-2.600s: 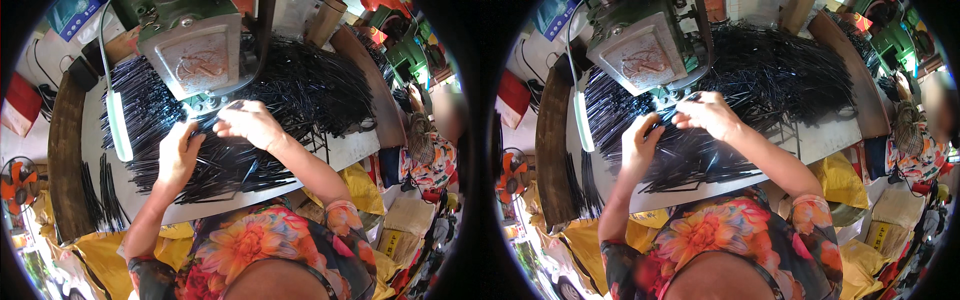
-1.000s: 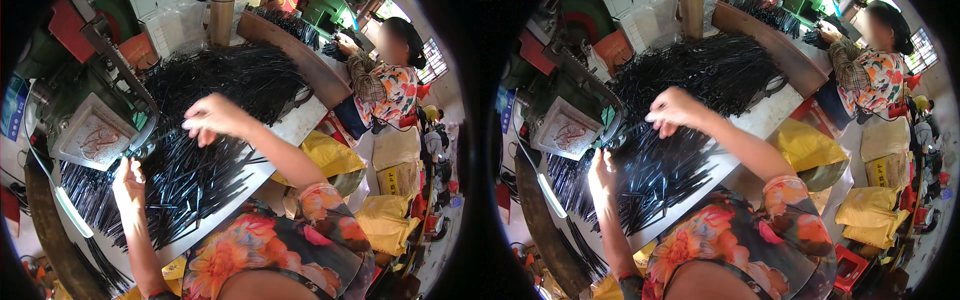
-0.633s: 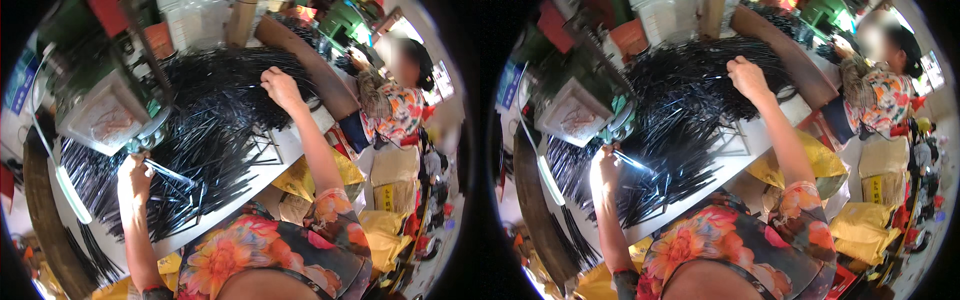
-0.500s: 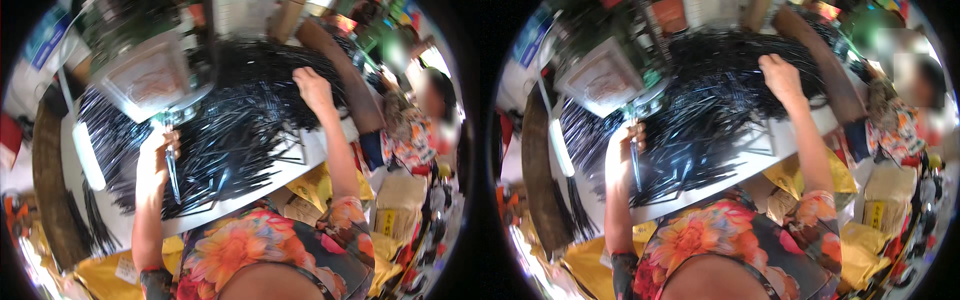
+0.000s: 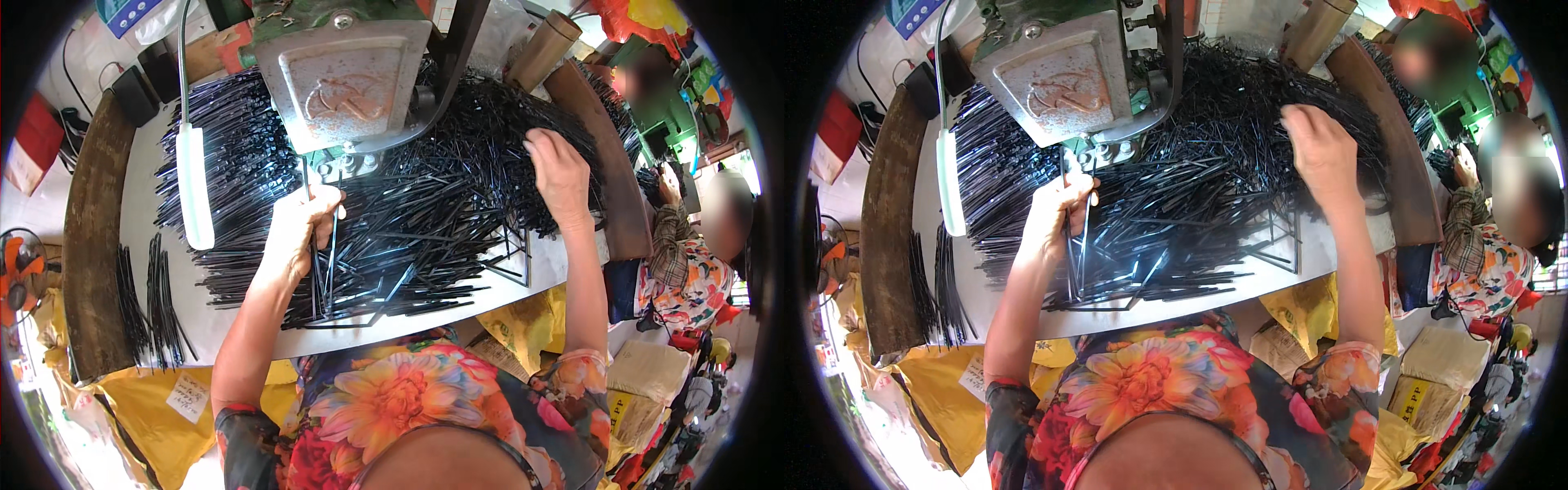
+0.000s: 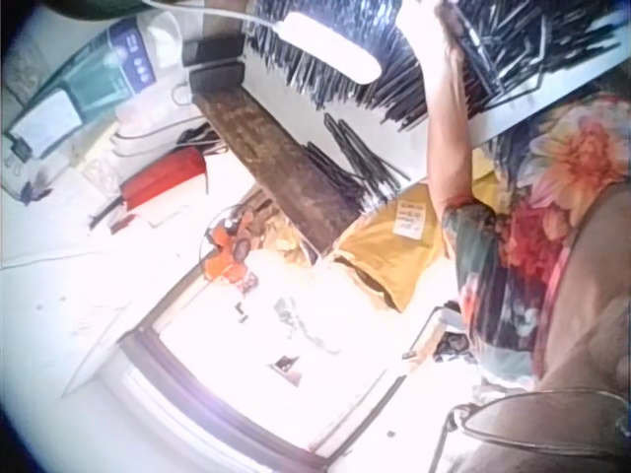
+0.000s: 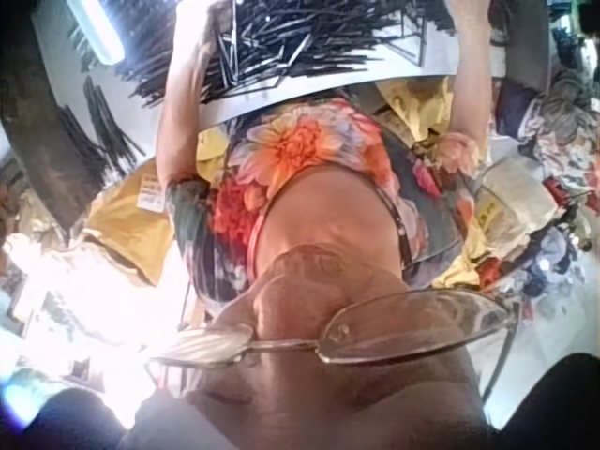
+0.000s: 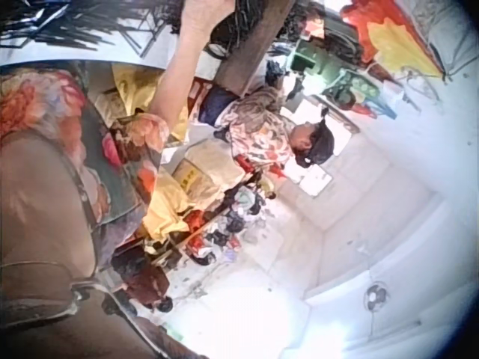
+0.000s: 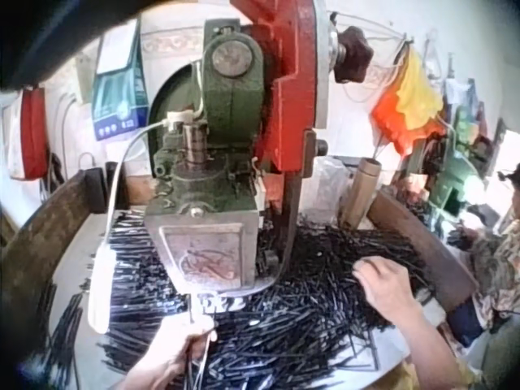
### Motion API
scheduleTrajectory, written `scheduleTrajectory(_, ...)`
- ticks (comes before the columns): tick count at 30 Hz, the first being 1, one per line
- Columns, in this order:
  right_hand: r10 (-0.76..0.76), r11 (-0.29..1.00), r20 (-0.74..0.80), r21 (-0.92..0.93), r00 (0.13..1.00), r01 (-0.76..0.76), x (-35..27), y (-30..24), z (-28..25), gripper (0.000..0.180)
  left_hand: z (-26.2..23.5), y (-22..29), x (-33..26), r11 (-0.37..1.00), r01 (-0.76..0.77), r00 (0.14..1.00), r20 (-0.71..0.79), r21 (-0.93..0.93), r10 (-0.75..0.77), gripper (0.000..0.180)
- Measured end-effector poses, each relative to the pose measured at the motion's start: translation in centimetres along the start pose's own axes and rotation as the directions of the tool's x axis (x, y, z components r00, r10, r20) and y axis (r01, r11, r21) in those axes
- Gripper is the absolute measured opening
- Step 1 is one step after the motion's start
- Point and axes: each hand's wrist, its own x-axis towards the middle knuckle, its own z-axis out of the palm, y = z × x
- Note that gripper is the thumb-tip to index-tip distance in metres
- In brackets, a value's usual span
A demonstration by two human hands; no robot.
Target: The person processes plastic rods using a machine, inserting the ends into the mechanism and joining the pieces together by hand.
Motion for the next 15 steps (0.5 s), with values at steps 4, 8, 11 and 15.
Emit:
scheduleTrajectory(4,-0.097,0.949,0.074,0.308,0.992,0.070,1.8,-7.0,0.5,0.012,-0.5,0.0,-0.3,0.999,-0.041,0.999,0.011,0.010,0.040,0.010)
scheduleTrajectory(8,-0.053,0.333,0.545,0.800,0.837,-0.500,1.3,-11.1,5.3,0.014,0.1,0.2,-0.3,0.999,-0.045,0.999,0.024,0.018,0.045,0.010)
scheduleTrajectory(11,-0.069,0.021,0.631,0.775,0.773,-0.631,2.7,-12.7,5.8,0.013,-0.1,0.4,-0.5,1.000,-0.016,1.000,0.015,0.001,0.016,0.011)
scheduleTrajectory(15,-0.111,-0.200,0.707,0.672,0.698,-0.713,3.3,-13.2,7.1,0.017,-0.1,0.6,-0.5,1.000,0.009,1.000,-0.029,0.006,-0.008,0.013)
